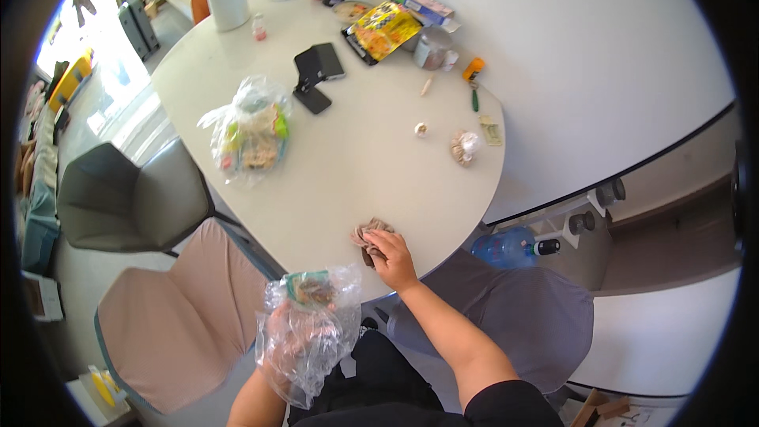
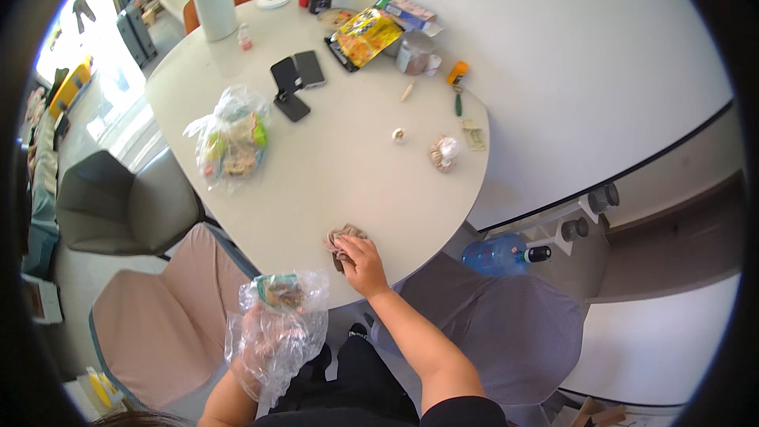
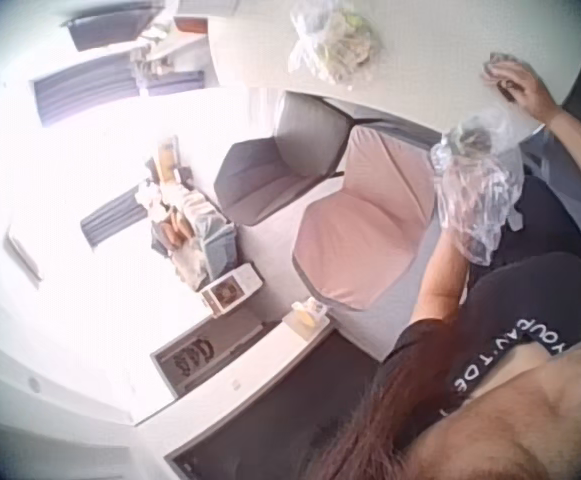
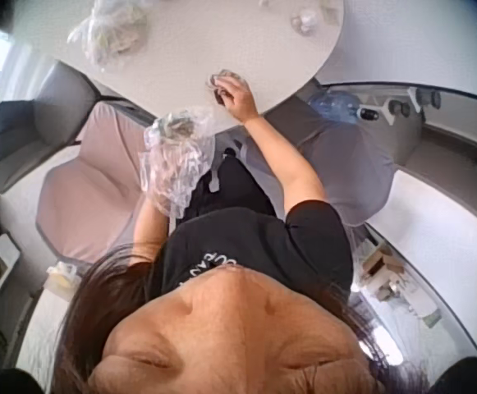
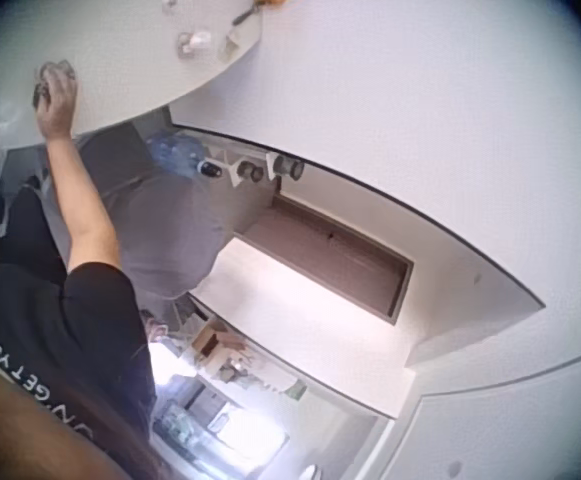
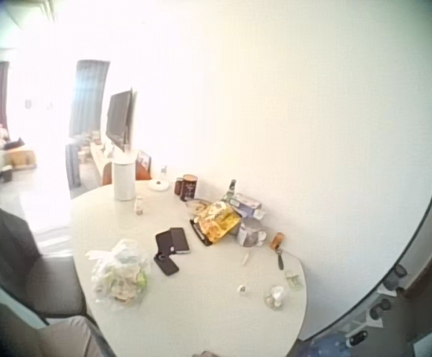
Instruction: The person wipes the surface of a dining table with a cloth, moves a phone and a plastic bag, and fits covers onto the seats of several chairs.
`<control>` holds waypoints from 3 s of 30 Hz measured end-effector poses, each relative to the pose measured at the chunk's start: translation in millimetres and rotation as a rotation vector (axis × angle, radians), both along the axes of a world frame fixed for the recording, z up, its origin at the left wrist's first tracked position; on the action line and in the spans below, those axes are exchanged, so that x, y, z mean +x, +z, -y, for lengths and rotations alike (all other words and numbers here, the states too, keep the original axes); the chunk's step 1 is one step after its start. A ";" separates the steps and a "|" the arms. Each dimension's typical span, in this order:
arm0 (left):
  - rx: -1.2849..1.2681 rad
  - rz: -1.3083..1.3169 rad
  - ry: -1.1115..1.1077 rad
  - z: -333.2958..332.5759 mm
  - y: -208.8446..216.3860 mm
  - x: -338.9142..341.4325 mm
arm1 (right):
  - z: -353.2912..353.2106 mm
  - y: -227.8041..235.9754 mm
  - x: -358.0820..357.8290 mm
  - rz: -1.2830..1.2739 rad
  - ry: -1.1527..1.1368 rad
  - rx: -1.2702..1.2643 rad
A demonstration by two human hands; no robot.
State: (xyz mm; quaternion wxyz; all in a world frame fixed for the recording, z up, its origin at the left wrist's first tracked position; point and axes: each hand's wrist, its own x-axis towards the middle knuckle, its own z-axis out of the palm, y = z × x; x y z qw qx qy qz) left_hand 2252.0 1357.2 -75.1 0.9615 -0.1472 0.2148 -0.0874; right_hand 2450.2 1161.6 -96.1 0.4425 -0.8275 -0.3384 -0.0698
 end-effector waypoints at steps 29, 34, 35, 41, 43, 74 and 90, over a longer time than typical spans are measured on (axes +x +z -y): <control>0.185 0.034 -0.251 92.6 0.5 369.5 | 48.2 -22.5 485.9 -0.130 -0.309 -0.458; 0.299 0.119 -0.253 92.2 -9.4 389.1 | 36.3 0.7 423.6 -0.249 -0.054 -0.388; 0.585 0.168 -0.280 89.2 -1.5 391.2 | 36.4 5.8 417.9 -0.326 0.024 -0.366; 0.055 -0.045 -0.086 60.0 5.2 391.1 | 44.4 39.0 463.9 -0.496 0.039 -0.085; 0.049 -0.032 -0.060 55.0 7.2 385.8 | 69.0 35.8 490.4 -0.289 -0.189 -0.142; 2.293 -0.618 -0.504 -23.5 12.4 219.7 | -8.4 -19.2 349.9 -0.044 -0.283 -0.351; 2.409 -0.234 -0.381 -111.1 -40.8 347.1 | -49.9 67.5 342.9 -0.271 -0.045 -0.109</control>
